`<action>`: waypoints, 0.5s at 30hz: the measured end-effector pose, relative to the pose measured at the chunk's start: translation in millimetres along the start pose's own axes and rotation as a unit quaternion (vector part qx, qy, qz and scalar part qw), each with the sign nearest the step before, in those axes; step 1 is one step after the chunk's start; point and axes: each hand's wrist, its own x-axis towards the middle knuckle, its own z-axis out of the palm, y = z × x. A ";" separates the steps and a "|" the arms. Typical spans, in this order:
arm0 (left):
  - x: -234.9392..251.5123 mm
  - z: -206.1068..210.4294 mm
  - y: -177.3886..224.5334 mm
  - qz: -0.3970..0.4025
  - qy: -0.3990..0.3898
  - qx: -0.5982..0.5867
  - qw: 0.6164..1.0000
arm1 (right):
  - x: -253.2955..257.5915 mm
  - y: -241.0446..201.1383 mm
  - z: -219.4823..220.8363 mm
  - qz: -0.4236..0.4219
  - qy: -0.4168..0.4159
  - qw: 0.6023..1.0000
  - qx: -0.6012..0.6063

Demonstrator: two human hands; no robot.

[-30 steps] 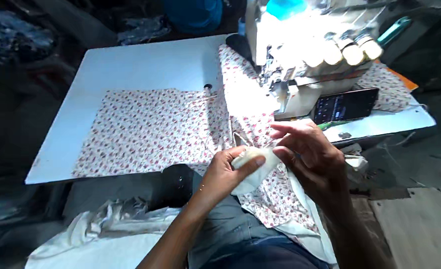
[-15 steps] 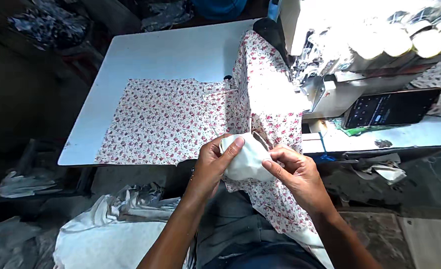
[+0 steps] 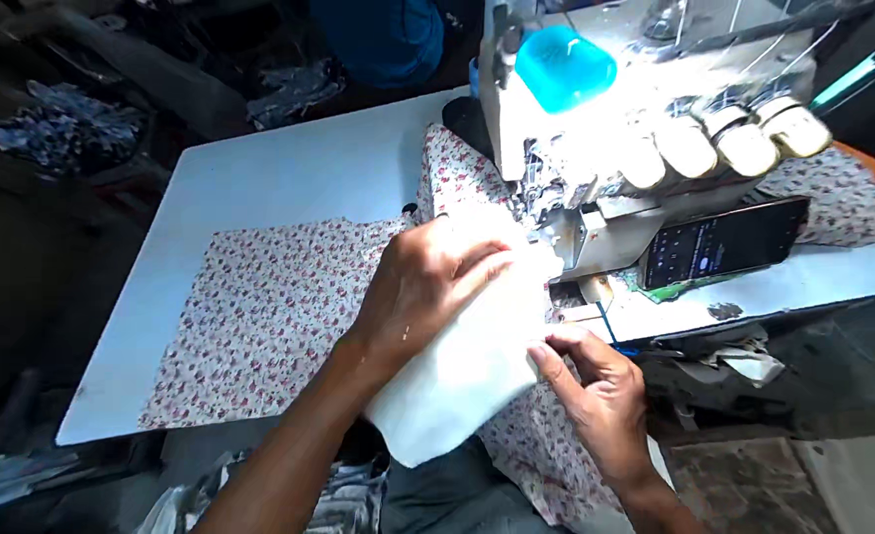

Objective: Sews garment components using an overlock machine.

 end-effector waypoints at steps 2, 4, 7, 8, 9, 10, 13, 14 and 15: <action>11.6 17.1 -14.8 -0.011 -0.013 -0.036 0.999 | 9.9 19.8 -2.2 0.007 0.028 1.000 -0.011; 13.4 24.1 -17.9 -0.037 -0.012 -0.048 0.998 | 14.1 28.3 -6.6 0.031 0.021 0.999 -0.001; 7.1 21.2 -12.2 -0.073 -0.024 -0.012 0.997 | 13.2 32.5 -12.4 0.070 -0.021 0.996 0.042; 5.3 20.0 -10.5 -0.084 -0.028 -0.007 0.996 | 12.8 32.5 -13.9 0.079 -0.035 0.995 0.056; 4.5 18.9 -9.2 -0.096 -0.031 -0.008 0.995 | 12.7 32.2 -14.5 0.083 -0.040 0.994 0.066; 4.4 18.3 -8.4 -0.107 -0.033 -0.012 0.994 | 12.9 31.8 -14.5 0.084 -0.040 0.993 0.071; 6.1 18.3 -7.2 -0.120 -0.039 -0.002 0.992 | 14.5 30.3 -12.4 0.092 -0.021 0.991 0.090; 5.9 19.0 -6.4 -0.121 -0.038 0.013 0.992 | 15.1 29.7 -11.4 0.097 -0.017 0.990 0.104; 5.1 20.4 -6.0 -0.118 -0.033 0.024 0.992 | 15.9 28.5 -10.3 0.102 -0.014 0.988 0.111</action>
